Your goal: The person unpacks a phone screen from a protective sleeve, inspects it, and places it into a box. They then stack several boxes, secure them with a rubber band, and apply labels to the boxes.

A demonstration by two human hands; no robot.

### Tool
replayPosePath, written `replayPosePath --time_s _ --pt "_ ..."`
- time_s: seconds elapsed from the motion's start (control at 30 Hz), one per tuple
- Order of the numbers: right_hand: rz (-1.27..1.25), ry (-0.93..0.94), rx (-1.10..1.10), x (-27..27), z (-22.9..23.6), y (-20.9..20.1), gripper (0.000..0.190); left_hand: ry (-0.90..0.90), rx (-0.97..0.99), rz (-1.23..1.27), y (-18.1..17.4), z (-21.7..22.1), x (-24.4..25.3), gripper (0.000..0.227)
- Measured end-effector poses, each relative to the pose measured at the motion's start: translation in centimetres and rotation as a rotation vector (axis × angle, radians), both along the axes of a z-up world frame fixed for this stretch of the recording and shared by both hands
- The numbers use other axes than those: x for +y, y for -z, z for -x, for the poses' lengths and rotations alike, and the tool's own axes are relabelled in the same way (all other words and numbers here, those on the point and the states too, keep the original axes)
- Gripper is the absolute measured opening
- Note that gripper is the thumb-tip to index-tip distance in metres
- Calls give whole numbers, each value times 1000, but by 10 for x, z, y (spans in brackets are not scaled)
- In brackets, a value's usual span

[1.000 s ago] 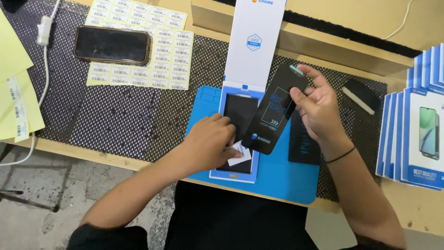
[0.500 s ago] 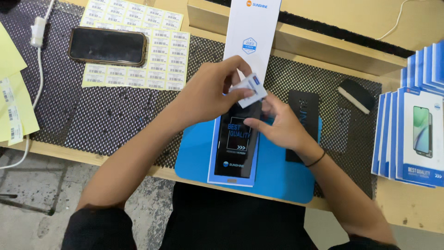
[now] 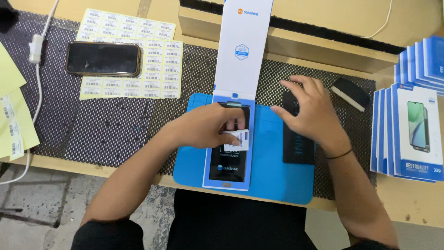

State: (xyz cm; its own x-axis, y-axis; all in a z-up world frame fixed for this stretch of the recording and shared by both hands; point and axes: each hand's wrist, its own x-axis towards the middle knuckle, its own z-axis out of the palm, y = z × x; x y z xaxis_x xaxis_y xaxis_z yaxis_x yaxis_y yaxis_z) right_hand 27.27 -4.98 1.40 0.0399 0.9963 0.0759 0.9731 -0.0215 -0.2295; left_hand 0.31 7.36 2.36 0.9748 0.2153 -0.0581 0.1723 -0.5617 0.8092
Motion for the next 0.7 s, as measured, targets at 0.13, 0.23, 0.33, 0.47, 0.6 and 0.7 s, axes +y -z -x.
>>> replayPosePath --time_s 0.13,0.23,0.33,0.47,0.6,0.7 --pt "409 172 -27 0 -26 -20 92 -4 -5 -43 -4 1 -2 17" --pt "370 145 42 0 -45 -11 71 -67 -124 -50 -9 0 -1 6" --pt "154 73 213 -3 -59 3 37 -168 -234 -120 -8 1 2 3" --pt "-302 82 805 1 -61 20 29 -472 -538 -50 3 -2 9 4" --pt "-505 63 1067 13 -7 38 33 -659 -697 26 7 0 11 8" --pt "-445 26 995 18 46 36 38 -678 -698 82 4 -1 6 8"
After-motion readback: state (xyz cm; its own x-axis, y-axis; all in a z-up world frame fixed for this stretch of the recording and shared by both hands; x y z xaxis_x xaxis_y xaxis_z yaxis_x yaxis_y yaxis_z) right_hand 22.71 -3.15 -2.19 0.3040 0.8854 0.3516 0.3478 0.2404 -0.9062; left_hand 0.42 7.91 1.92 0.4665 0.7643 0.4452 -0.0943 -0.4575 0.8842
